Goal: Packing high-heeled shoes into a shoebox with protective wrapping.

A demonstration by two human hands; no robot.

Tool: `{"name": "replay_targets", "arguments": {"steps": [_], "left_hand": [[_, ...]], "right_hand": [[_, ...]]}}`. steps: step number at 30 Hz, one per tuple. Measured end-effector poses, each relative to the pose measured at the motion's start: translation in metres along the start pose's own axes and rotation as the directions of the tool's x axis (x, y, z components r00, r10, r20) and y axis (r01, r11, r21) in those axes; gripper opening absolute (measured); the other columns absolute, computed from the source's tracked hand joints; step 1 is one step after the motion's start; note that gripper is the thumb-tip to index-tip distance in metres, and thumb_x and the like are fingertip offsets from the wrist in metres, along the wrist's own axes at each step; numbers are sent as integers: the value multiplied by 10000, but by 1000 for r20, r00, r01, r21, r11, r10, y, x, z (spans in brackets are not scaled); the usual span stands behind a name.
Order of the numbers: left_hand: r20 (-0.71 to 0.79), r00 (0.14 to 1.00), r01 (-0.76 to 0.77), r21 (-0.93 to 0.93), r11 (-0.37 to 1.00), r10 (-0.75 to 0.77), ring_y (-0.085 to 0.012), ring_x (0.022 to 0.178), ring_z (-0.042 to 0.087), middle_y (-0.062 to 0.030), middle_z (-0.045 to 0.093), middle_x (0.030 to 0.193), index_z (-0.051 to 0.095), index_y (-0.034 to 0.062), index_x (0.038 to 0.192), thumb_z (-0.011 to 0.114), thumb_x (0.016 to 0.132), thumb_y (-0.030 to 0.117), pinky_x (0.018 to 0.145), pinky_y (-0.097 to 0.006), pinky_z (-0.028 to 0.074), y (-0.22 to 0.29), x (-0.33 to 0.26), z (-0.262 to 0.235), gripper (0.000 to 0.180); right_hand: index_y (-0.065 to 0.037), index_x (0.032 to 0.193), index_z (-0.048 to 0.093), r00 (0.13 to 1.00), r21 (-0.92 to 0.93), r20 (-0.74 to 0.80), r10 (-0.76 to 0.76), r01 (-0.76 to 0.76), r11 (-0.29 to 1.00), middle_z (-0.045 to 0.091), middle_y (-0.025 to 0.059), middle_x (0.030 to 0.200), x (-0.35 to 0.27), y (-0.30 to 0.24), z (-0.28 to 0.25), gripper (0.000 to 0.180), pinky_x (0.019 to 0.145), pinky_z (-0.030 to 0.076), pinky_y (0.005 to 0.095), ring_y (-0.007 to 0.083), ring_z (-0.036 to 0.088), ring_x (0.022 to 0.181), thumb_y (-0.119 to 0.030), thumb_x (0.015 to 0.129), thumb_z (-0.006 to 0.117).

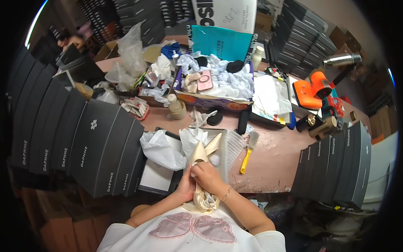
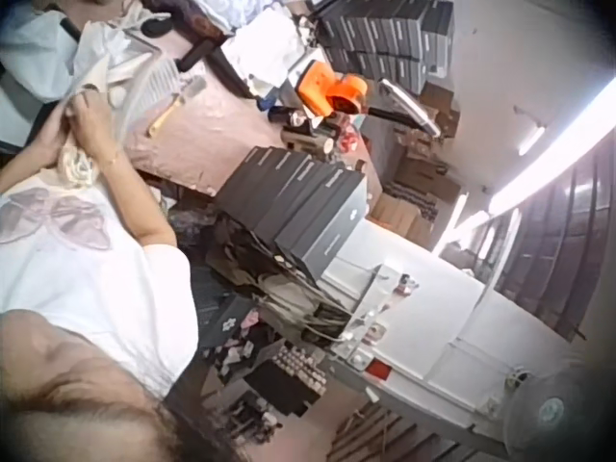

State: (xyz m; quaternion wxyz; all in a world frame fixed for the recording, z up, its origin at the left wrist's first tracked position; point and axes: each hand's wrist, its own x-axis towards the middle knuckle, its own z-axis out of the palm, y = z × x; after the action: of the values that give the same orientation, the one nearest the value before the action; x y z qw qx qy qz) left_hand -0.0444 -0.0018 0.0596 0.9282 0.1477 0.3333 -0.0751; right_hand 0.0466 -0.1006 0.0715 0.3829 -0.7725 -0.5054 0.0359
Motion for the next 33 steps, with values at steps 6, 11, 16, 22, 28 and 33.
{"name": "replay_targets", "arguments": {"steps": [6,11,16,22,28,33], "left_hand": [[56,996,60,162,985,-70,-233,1223,474,-82,456,1352,327,108,1391,439,928,562,1032,-398,384,-2,1,5,658],[-14,992,127,215,968,-127,-224,1166,511,-90,492,1312,367,123,1375,404,924,598,981,-384,427,-2,3,-23,656],[-38,994,104,215,971,-98,-207,865,614,-69,606,1052,486,93,1242,374,937,593,723,-375,530,12,-9,-50,597],[-131,990,80,253,964,-48,-196,888,602,-69,600,1107,488,79,1272,330,935,618,766,-361,510,25,-13,-42,655],[-88,994,69,138,988,-57,-226,883,604,-80,586,1012,512,58,1194,380,910,639,767,-388,508,28,-5,-52,660],[9,998,61,123,991,-62,-229,916,598,-86,585,1052,507,66,1204,395,914,622,810,-389,498,40,-10,-45,637]], "right_hand": [[-95,909,547,991,-217,-68,116,-128,968,555,92,985,12,8,6,175,899,369,401,270,528,980,-113,738,579],[-88,1248,488,977,-212,-15,213,-212,954,444,167,1330,15,27,45,524,1029,301,441,325,414,1249,-154,748,635],[-55,1243,514,852,-258,361,379,-299,919,535,180,1231,-6,54,9,602,1097,215,522,342,477,1200,-288,729,725],[-12,1073,610,810,-746,403,425,22,666,660,128,942,-14,100,42,305,1109,104,591,287,584,1028,-198,845,532],[-32,983,621,849,-720,290,442,-112,685,667,117,842,-9,97,57,222,1101,127,581,268,623,872,-154,827,520],[-52,1095,567,890,135,137,435,-452,882,638,139,994,0,-5,-15,364,967,367,469,293,594,921,-143,753,654]]}}
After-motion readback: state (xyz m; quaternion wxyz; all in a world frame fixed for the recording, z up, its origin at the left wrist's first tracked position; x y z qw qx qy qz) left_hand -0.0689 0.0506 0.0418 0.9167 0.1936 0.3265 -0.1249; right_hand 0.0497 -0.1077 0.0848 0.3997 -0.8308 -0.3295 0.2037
